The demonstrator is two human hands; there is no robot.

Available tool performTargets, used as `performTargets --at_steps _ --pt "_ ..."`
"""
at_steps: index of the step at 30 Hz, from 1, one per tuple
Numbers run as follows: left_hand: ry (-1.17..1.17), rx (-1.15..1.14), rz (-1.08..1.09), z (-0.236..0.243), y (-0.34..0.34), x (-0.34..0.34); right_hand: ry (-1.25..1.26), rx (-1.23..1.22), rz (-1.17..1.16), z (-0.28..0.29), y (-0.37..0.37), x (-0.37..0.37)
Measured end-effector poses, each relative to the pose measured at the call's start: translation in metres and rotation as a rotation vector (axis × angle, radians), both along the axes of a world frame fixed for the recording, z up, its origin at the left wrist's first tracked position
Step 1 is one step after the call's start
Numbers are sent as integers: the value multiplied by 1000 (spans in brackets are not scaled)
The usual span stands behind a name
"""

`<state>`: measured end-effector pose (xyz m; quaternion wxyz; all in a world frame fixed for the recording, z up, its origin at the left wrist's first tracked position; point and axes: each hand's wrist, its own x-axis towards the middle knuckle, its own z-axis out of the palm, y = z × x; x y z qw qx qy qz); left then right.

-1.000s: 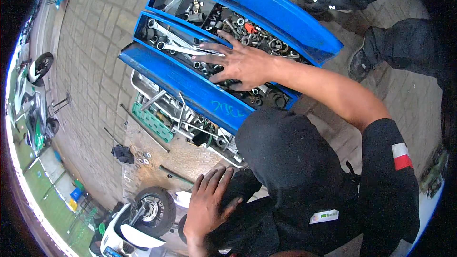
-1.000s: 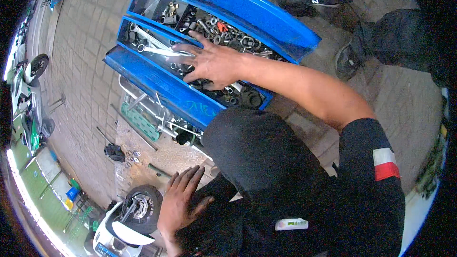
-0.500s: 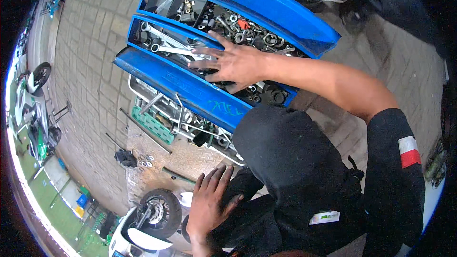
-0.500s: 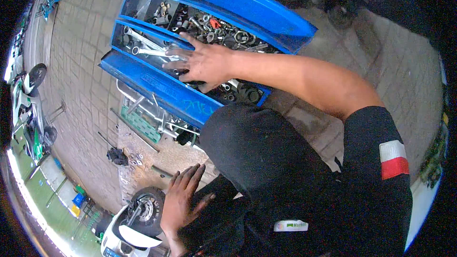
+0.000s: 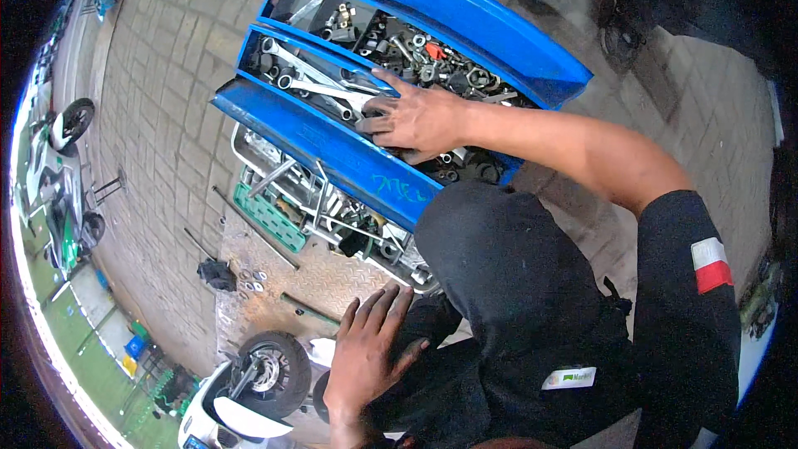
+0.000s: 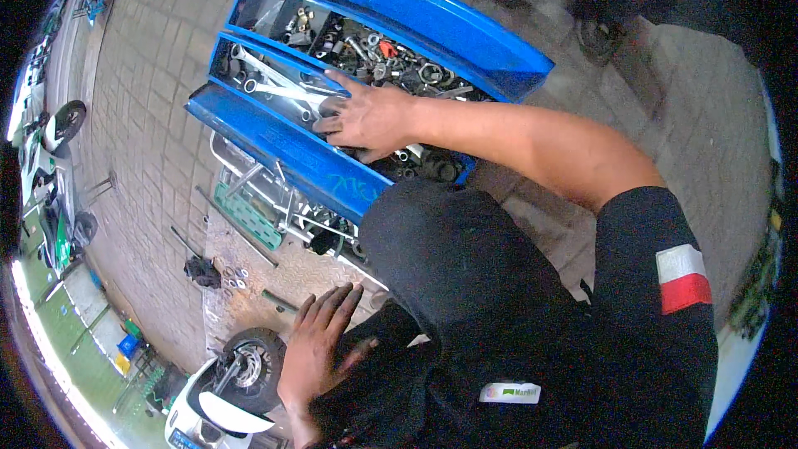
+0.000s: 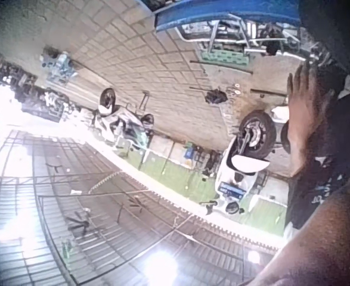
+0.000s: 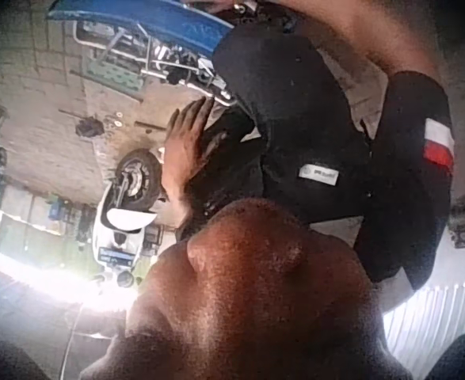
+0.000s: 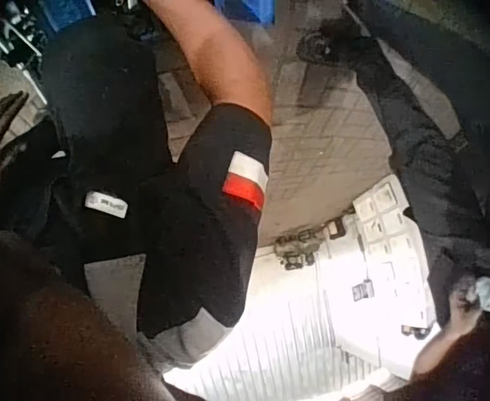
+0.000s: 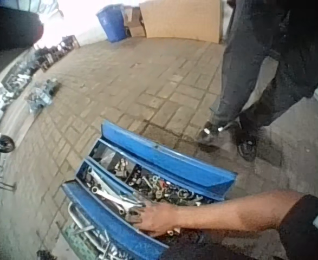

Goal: The person selects a brake caliper and small components from a toolbox, moves to a scooter, and uses a screwdriver and their hands to disassemble and work on the rear brake assembly.

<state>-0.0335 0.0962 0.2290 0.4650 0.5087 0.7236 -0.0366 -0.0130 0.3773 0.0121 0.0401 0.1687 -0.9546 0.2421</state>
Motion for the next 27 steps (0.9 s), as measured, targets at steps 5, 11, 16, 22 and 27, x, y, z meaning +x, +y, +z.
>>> performTargets --at_steps 5,11,16,22,27 --pt "36 15 -7 6 -3 2 35 -80 -18 -2 6 3" --pt "64 21 -37 12 -8 9 -28 -88 -51 8 2 -3" --pt "77 56 -54 22 -9 14 -148 87 55 34 4 -1" --pt "105 86 -25 34 -18 17 18 -75 -18 11 15 0" --pt "105 94 -1 42 -32 21 120 -210 -263 2 25 23"
